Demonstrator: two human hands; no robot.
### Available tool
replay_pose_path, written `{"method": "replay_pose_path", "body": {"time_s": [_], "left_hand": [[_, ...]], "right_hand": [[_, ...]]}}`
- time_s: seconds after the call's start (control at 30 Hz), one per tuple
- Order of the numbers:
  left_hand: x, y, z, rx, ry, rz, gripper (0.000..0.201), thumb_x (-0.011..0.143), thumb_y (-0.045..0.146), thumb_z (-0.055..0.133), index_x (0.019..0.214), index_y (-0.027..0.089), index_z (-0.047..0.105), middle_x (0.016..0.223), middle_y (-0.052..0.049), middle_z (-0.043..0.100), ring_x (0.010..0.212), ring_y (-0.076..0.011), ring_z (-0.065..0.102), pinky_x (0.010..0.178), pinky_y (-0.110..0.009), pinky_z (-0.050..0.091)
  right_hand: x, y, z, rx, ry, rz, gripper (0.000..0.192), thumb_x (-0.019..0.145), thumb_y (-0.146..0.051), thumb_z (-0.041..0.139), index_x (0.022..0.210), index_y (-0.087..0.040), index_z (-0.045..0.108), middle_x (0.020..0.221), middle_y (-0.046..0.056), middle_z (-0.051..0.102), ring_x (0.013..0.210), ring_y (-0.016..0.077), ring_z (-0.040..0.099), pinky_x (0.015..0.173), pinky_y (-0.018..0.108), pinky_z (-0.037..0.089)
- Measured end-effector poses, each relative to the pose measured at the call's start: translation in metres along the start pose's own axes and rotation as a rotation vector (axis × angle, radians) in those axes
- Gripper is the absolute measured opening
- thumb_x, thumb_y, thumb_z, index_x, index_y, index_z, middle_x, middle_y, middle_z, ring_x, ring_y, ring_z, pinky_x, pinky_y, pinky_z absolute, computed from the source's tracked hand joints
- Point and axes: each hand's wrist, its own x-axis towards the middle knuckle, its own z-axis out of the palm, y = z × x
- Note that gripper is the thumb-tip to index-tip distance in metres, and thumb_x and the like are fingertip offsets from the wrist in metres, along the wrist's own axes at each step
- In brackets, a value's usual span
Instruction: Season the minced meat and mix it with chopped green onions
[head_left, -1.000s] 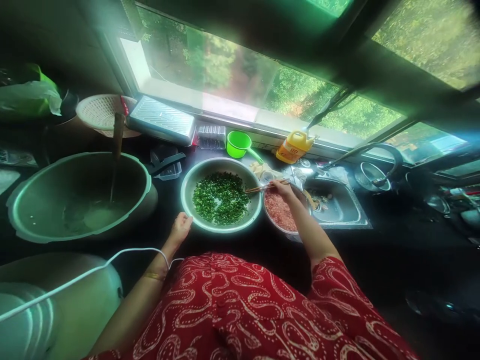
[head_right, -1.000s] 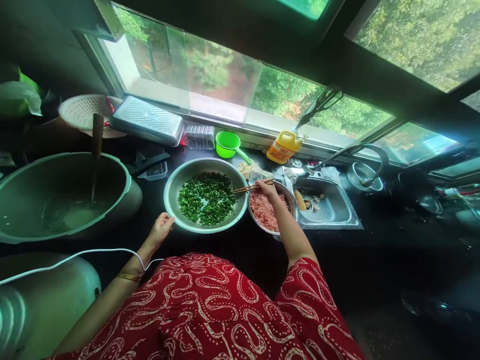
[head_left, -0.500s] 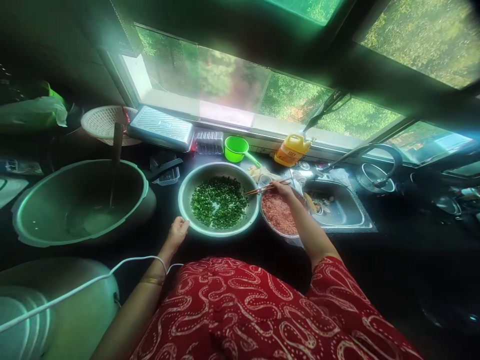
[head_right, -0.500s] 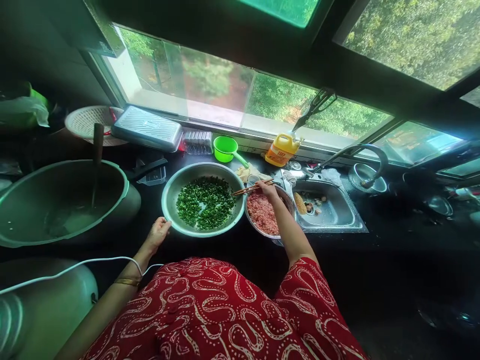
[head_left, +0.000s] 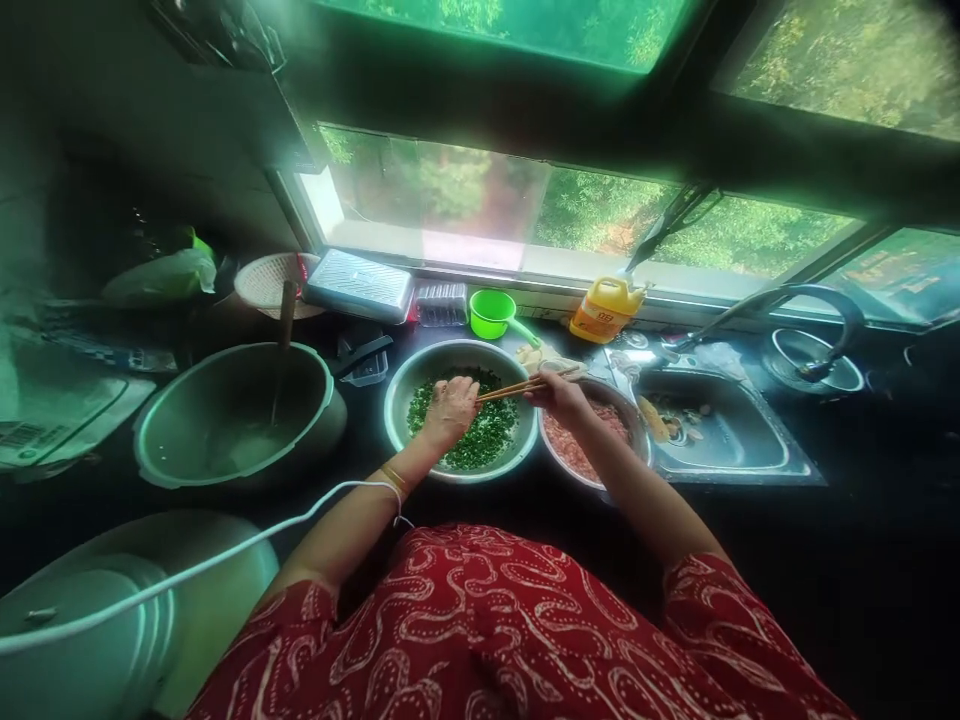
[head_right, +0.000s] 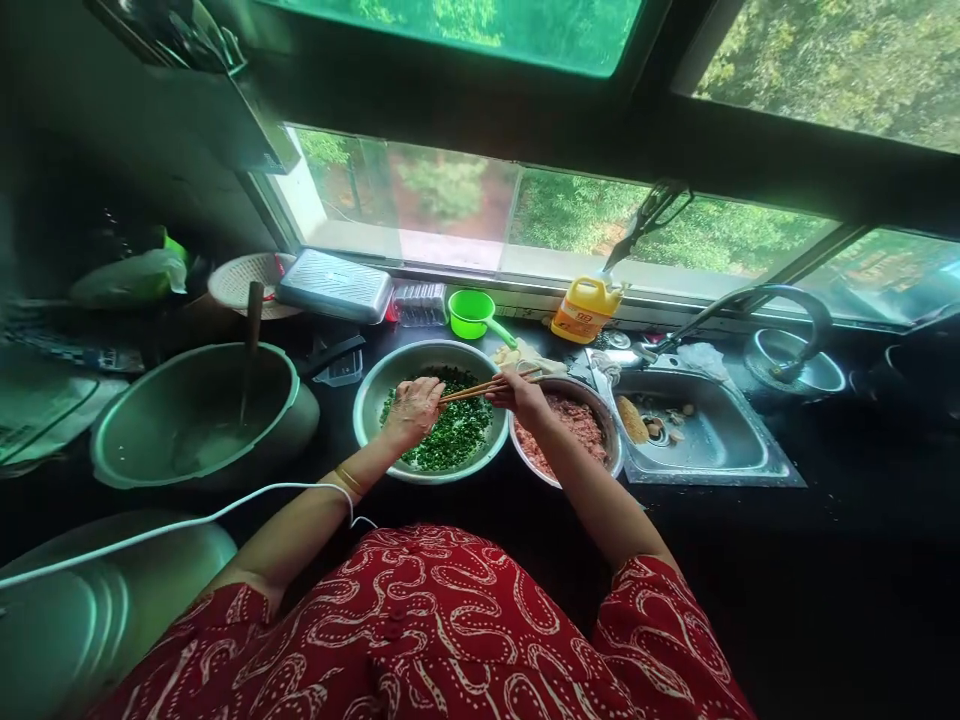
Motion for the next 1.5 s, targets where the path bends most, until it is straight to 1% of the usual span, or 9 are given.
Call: {"method": "replay_pose_path", "body": {"time_s": [0.2, 0.37, 0.43, 0.53, 0.7, 0.9, 1.0, 1.27, 1.5], "left_hand": [[0.005, -0.007, 0.01, 0.07, -0.044, 0.096, 0.026, 0.091, 0.016, 0.039, 0.083, 0.012, 0.063, 0.08, -0.013, 0.062, 0.087, -0.0275, 0.055, 0.085, -0.045, 0.033], [0.002, -0.038, 0.01, 0.04, 0.104, -0.129, 0.026, 0.091, 0.025, 0.04, 0.099, 0.014, 0.063, 0.098, -0.014, 0.063, 0.097, -0.0285, 0.055, 0.09, -0.046, 0.035], [0.003, -0.048, 0.02, -0.029, -0.041, -0.239, 0.032, 0.087, 0.031, 0.049, 0.113, 0.015, 0.06, 0.111, -0.016, 0.061, 0.107, -0.0313, 0.054, 0.095, -0.049, 0.034], [0.008, -0.064, 0.035, -0.158, -0.498, -0.348, 0.046, 0.078, 0.034, 0.058, 0.121, 0.018, 0.057, 0.118, -0.016, 0.061, 0.106, -0.0343, 0.057, 0.093, -0.051, 0.039], [0.02, -0.077, 0.035, -0.312, -0.131, -0.614, 0.052, 0.085, 0.041, 0.045, 0.131, 0.015, 0.047, 0.111, -0.012, 0.065, 0.097, -0.0272, 0.063, 0.086, -0.039, 0.047], [0.003, -0.05, 0.049, -0.363, -0.193, -0.682, 0.047, 0.082, 0.037, 0.045, 0.122, 0.015, 0.054, 0.104, -0.011, 0.066, 0.094, -0.0253, 0.063, 0.083, -0.035, 0.049], [-0.007, -0.041, 0.053, -0.256, -0.192, -0.716, 0.045, 0.083, 0.038, 0.046, 0.121, 0.017, 0.056, 0.113, -0.013, 0.063, 0.104, -0.0286, 0.059, 0.088, -0.04, 0.046], [0.003, -0.039, 0.033, -0.219, -0.157, -0.734, 0.043, 0.083, 0.024, 0.046, 0.123, 0.012, 0.056, 0.119, -0.016, 0.06, 0.111, -0.0276, 0.055, 0.096, -0.039, 0.04], [0.05, 0.066, 0.057, -0.85, -0.424, -0.547, 0.043, 0.078, 0.025, 0.049, 0.118, 0.012, 0.057, 0.08, -0.005, 0.065, 0.063, -0.0154, 0.057, 0.057, -0.025, 0.044]], "right_hand": [[-0.009, -0.017, -0.062, 0.1, 0.091, 0.023, 0.008, 0.081, -0.015, 0.054, 0.075, -0.015, 0.06, 0.061, 0.003, 0.066, 0.051, 0.0135, 0.063, 0.054, 0.025, 0.056], [-0.021, -0.042, -0.167, 0.134, 0.467, -0.463, 0.012, 0.082, -0.029, 0.054, 0.083, -0.019, 0.06, 0.069, 0.0, 0.067, 0.06, 0.0124, 0.065, 0.064, 0.026, 0.057], [-0.024, -0.043, -0.206, -0.044, 0.649, -0.695, 0.019, 0.082, -0.036, 0.055, 0.089, -0.02, 0.06, 0.076, 0.001, 0.068, 0.066, 0.0142, 0.066, 0.07, 0.03, 0.057], [-0.022, -0.029, -0.257, -0.517, 0.765, -0.819, 0.016, 0.076, -0.034, 0.06, 0.084, -0.02, 0.064, 0.084, 0.004, 0.068, 0.083, 0.019, 0.065, 0.085, 0.036, 0.052], [-0.019, 0.011, -0.31, -0.981, 0.57, -0.691, 0.01, 0.078, -0.024, 0.056, 0.079, -0.021, 0.066, 0.091, 0.006, 0.066, 0.097, 0.0208, 0.059, 0.095, 0.037, 0.043], [-0.029, 0.01, -0.328, -1.18, 0.752, -0.619, 0.023, 0.084, -0.025, 0.045, 0.088, -0.017, 0.067, 0.104, 0.014, 0.064, 0.108, 0.0266, 0.053, 0.099, 0.04, 0.036], [-0.025, 0.007, -0.323, -1.088, 0.682, -0.556, 0.025, 0.084, -0.025, 0.044, 0.096, -0.017, 0.065, 0.097, 0.012, 0.066, 0.095, 0.0246, 0.058, 0.088, 0.034, 0.041], [0.023, 0.052, -0.293, -0.65, 0.492, -0.139, 0.024, 0.071, -0.041, 0.056, 0.066, -0.018, 0.062, 0.061, 0.001, 0.059, 0.069, 0.0189, 0.055, 0.069, 0.029, 0.041], [0.038, 0.051, -0.286, -0.578, 0.535, -0.194, 0.029, 0.062, -0.042, 0.059, 0.073, -0.016, 0.063, 0.07, 0.003, 0.065, 0.07, 0.0179, 0.055, 0.068, 0.028, 0.041]]}}
